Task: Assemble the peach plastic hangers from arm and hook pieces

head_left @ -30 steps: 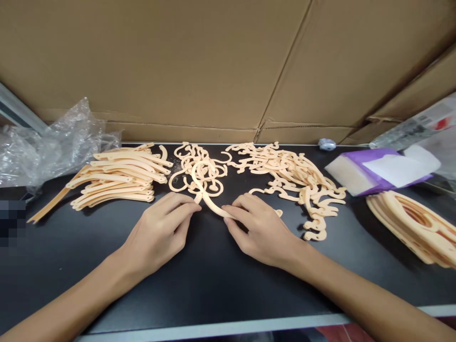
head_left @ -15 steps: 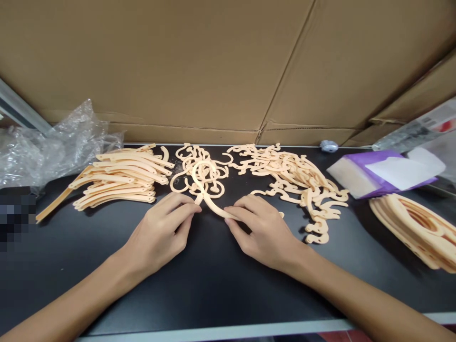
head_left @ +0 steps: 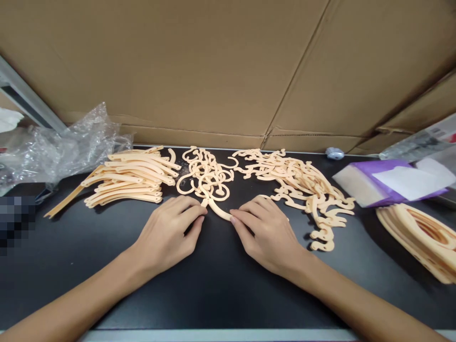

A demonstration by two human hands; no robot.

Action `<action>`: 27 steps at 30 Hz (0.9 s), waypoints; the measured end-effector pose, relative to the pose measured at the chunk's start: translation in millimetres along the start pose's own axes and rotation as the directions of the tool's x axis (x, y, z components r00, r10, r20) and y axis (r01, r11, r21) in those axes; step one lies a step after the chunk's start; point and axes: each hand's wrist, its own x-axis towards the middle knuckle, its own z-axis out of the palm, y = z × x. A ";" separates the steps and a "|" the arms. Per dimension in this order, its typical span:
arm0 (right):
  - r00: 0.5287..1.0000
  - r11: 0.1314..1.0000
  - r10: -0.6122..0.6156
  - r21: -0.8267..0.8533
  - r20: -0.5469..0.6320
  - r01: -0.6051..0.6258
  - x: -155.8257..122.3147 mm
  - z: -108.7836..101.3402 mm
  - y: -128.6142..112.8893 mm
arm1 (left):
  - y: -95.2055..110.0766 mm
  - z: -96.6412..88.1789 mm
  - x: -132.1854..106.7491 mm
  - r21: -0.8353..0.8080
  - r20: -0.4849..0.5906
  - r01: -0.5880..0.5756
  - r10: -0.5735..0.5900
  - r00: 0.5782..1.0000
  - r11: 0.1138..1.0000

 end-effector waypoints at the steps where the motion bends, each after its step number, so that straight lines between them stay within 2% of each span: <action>1: 1.000 1.000 -0.002 -0.008 -0.001 0.002 -0.3 0.4 -0.5 | -0.4 0.2 0.0 0.020 0.000 -0.001 0.001 1.000 1.000; 11: 1.000 0.999 -0.020 -0.036 -0.011 0.020 -1.6 0.7 -0.6 | -5.1 -0.3 2.3 0.055 0.019 0.036 -0.037 0.999 0.998; 20: 0.999 0.999 0.032 0.036 -0.001 -0.032 2.8 -5.0 -1.4 | -6.8 0.2 0.7 0.034 0.031 0.047 -0.048 0.998 0.998; 27: 0.985 0.992 0.120 0.063 -0.122 -0.113 9.3 -15.2 18.9 | -5.0 -1.2 1.7 0.098 0.018 0.008 -0.010 1.000 0.995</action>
